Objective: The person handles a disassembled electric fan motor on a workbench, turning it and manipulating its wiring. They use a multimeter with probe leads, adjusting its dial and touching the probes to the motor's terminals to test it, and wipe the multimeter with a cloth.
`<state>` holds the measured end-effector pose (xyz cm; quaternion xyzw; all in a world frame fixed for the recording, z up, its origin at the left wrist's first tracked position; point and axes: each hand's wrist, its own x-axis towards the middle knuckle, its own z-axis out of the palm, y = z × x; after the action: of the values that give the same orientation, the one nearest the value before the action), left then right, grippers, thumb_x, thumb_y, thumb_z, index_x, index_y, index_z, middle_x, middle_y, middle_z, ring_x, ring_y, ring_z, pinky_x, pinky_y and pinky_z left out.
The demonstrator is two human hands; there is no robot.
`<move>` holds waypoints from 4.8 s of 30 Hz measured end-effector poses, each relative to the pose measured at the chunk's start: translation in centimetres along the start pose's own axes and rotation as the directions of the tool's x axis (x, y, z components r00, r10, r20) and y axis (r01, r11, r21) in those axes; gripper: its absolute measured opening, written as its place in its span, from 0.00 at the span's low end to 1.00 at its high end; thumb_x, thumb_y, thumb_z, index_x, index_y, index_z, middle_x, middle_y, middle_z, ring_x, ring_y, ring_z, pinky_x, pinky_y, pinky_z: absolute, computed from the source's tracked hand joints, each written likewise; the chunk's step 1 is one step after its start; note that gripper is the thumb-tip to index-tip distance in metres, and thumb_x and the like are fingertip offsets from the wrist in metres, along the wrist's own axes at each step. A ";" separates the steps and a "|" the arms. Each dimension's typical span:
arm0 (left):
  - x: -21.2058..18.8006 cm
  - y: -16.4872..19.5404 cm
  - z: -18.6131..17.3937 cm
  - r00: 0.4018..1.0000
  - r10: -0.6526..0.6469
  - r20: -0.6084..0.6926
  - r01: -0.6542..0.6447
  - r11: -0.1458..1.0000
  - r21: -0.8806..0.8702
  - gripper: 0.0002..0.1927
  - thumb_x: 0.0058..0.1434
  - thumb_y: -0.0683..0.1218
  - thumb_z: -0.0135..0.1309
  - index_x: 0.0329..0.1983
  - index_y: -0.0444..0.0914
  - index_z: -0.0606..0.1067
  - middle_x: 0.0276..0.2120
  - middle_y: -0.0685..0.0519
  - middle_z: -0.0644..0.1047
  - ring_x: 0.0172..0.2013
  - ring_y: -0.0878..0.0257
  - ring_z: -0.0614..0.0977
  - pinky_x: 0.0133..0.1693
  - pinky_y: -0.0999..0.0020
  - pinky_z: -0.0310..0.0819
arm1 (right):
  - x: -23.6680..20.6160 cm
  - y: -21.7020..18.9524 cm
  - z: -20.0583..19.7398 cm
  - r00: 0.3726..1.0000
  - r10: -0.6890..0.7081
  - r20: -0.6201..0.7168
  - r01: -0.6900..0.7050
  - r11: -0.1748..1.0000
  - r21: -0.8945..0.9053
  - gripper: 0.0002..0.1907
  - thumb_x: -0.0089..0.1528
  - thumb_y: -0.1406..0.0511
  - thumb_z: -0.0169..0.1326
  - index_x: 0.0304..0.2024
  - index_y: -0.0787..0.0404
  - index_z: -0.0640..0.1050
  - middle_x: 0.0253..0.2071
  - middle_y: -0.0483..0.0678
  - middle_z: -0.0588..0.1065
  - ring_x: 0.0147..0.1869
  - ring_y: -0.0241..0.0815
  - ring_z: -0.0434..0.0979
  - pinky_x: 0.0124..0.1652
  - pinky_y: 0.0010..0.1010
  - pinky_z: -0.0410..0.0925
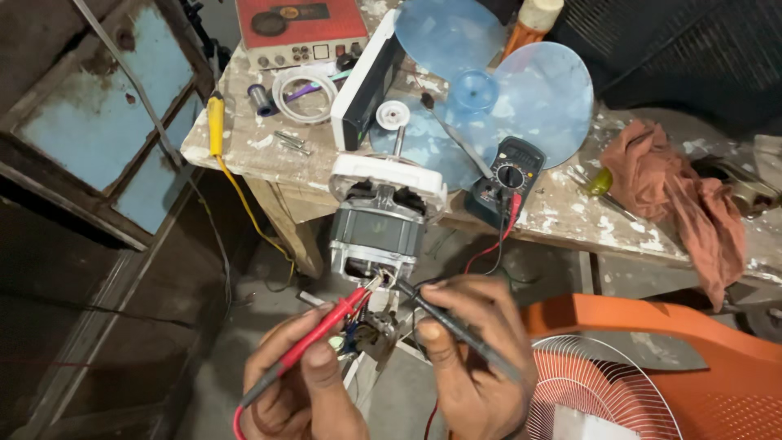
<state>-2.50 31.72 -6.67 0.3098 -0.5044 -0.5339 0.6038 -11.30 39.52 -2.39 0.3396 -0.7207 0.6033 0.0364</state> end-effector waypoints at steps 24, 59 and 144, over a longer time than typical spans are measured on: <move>-0.4 -5.1 -3.3 0.973 -0.204 0.111 0.215 0.972 -0.099 0.15 0.71 0.50 0.49 0.50 0.35 0.63 0.54 0.31 0.77 0.50 0.50 0.83 0.53 0.55 0.77 | -2.1 4.0 0.9 0.999 0.012 -0.038 0.003 0.936 0.352 0.13 0.72 0.61 0.50 0.44 0.68 0.73 0.46 0.59 0.72 0.49 0.44 0.75 0.54 0.37 0.72; 4.7 2.1 -2.1 0.921 -0.249 0.300 0.178 0.953 0.244 0.18 0.60 0.42 0.60 0.51 0.29 0.75 0.44 0.34 0.78 0.43 0.50 0.84 0.47 0.58 0.86 | 3.5 2.2 0.0 0.965 -0.008 -0.260 0.123 0.895 0.429 0.17 0.77 0.58 0.45 0.56 0.66 0.62 0.46 0.56 0.72 0.44 0.50 0.84 0.49 0.39 0.77; -1.0 2.8 8.7 0.875 -0.460 -0.154 0.425 0.880 -0.210 0.15 0.65 0.43 0.60 0.46 0.31 0.68 0.40 0.32 0.83 0.38 0.54 0.89 0.34 0.65 0.87 | 4.3 0.6 -0.8 0.976 -0.023 -0.217 0.137 0.841 0.524 0.19 0.77 0.57 0.49 0.50 0.69 0.65 0.47 0.61 0.71 0.57 0.54 0.77 0.65 0.53 0.70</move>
<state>-9.64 34.74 -1.78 0.4165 -0.3095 -0.6654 0.5367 -15.20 38.38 -0.71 0.3031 -0.5011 0.8097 0.0383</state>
